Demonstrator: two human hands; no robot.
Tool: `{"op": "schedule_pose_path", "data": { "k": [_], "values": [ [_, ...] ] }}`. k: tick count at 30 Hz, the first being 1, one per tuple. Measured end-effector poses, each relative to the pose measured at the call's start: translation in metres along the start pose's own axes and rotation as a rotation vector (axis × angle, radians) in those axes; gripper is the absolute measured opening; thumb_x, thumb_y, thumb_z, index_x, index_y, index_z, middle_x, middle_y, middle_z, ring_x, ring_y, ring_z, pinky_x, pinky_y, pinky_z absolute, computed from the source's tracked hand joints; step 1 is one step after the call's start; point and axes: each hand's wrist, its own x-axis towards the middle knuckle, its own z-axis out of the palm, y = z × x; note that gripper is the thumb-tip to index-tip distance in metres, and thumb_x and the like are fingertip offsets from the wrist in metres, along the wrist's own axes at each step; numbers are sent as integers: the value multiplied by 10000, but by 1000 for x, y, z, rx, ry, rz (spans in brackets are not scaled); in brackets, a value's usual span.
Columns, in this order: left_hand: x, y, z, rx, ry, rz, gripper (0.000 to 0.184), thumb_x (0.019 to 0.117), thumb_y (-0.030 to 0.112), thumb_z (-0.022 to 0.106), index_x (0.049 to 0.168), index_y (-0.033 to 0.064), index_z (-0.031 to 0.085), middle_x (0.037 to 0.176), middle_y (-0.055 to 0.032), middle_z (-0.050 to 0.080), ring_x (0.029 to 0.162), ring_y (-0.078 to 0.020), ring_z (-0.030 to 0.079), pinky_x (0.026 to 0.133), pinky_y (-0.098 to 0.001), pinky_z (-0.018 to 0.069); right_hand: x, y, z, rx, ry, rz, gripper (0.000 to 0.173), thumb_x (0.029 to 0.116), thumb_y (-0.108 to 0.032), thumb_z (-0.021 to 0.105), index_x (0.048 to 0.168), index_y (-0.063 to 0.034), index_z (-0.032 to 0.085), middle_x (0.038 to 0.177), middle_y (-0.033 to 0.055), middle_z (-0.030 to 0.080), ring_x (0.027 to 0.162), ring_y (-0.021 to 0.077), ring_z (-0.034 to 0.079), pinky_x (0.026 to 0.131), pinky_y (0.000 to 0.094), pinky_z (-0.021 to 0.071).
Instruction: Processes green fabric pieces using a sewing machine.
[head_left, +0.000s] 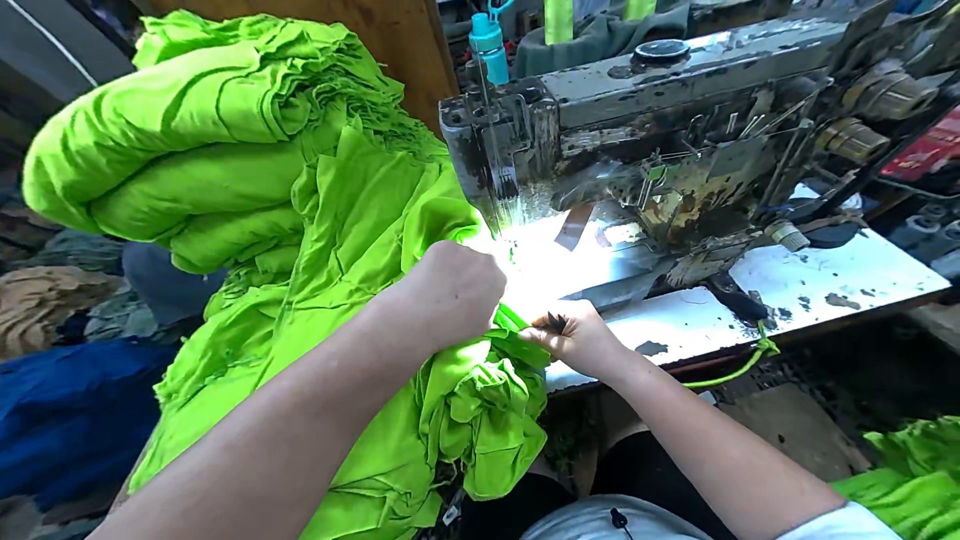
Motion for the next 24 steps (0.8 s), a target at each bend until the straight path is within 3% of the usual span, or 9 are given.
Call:
{"op": "schedule_pose_path", "data": {
  "k": [6,9,11,13,17,19,21,24],
  "values": [
    [-2,3,-1,-62,-52,84,246,991,279,654,795,145,715,713,-47,651,694,-262,662,589,-472,496,1,-4,1,4,-5,11,179,972,-172,674,906,-15,731,784,1,693,660,-28,624,647,152,539],
    [-1,-3,-2,-46,-36,55,246,971,236,675,765,108,711,754,-80,661,715,-299,671,598,-509,516,2,-5,1,-25,5,8,184,972,-170,674,889,-15,727,769,-2,689,648,-32,615,638,147,533],
    [-1,-11,1,-10,52,70,221,939,235,711,759,106,722,849,-86,682,812,-310,684,695,-529,545,2,-7,-1,-57,19,4,194,971,-183,674,890,-19,738,757,0,692,650,-27,614,643,154,528],
    [-3,-17,5,-43,180,98,157,911,216,743,802,102,745,917,-92,699,987,-330,669,884,-559,511,2,-9,-2,-81,30,17,202,975,-192,669,895,-22,744,756,7,698,650,-19,629,643,163,543],
    [-8,-8,22,-121,463,194,202,889,244,747,744,109,713,750,-62,679,866,-296,680,890,-547,500,0,-11,-4,-119,62,11,199,972,-183,659,902,-22,752,776,18,708,644,-4,631,633,173,546],
    [-12,7,32,-104,451,154,190,865,260,788,782,98,733,812,-88,672,926,-325,662,929,-577,480,-3,-7,-2,-145,84,-45,189,968,-172,660,897,-24,753,786,30,710,661,7,642,642,175,553],
    [-12,21,45,-54,417,77,80,859,114,753,791,81,728,899,-118,678,1033,-366,628,979,-604,437,-6,-1,1,-164,134,-135,182,962,-160,665,894,-23,763,804,48,719,689,20,653,665,176,553],
    [-7,31,62,-35,422,-20,86,885,40,682,833,82,737,1054,-107,715,1208,-364,599,1112,-628,356,-2,7,6,-145,199,-205,167,964,-135,658,928,-22,776,832,49,745,714,25,677,679,182,567]
  ]
}}
